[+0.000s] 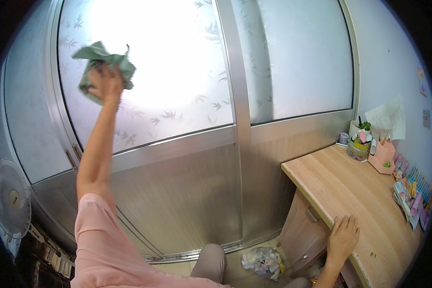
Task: The person wipes a wooden desk and a wardrobe with a green cloth. They clean the desk surface and edges, then move to wipe the wardrobe doors and frame.
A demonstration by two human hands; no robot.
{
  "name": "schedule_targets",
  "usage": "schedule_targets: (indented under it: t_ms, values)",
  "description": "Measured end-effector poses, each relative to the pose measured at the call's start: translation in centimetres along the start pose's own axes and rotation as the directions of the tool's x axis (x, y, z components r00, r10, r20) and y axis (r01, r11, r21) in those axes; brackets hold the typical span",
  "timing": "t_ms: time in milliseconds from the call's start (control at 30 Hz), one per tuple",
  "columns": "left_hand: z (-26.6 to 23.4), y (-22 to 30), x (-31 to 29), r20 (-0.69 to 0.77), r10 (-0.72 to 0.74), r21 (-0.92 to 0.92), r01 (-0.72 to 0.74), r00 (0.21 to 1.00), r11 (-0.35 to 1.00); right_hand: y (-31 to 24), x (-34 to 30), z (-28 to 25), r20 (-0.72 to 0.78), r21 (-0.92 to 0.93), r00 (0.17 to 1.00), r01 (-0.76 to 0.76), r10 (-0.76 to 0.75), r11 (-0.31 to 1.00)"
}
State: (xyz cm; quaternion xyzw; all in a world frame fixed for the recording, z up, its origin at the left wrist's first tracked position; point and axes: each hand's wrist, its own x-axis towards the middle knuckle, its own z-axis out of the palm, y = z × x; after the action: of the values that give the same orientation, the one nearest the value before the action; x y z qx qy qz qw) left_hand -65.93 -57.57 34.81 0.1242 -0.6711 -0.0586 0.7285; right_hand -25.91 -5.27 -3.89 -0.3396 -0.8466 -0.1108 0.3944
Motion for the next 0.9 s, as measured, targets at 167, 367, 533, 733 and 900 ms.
schedule_targets:
  t_ms: [167, 367, 533, 733, 900]
  values:
    - [-4.8, 8.1, -12.8, -0.035, 0.82, -0.569, -0.686, 0.571, 0.453, -0.1, -0.2, 0.3, -0.032, -0.056, 0.999, 0.019, -0.021, 0.998]
    - [-4.9, 2.3, -13.8, -0.126, 0.67, -0.407, -0.654, 0.732, 0.638, 1.3, -0.5, 1.1, -0.027, -0.044, 0.998, 0.053, -0.054, 0.998]
    - [-0.7, -12.1, -8.9, -0.092, 0.199, 0.001, -0.2, 0.976, 0.98, 1.0, -0.5, 0.3, 0.038, -0.027, 0.999, 0.004, -0.003, 1.0]
    - [-0.7, -17.5, -14.1, -0.022, 0.054, -0.055, -0.055, 0.998, 0.997, -6.7, 4.0, 2.5, 0.354, -0.018, 0.935, 0.034, -0.025, 0.999]
    - [-4.4, -13.9, -19.1, 0.2, 0.287, -0.051, -0.283, 0.937, 0.958, -11.9, 9.1, 8.1, 0.414, 0.1, 0.882, 0.203, -0.226, 0.974]
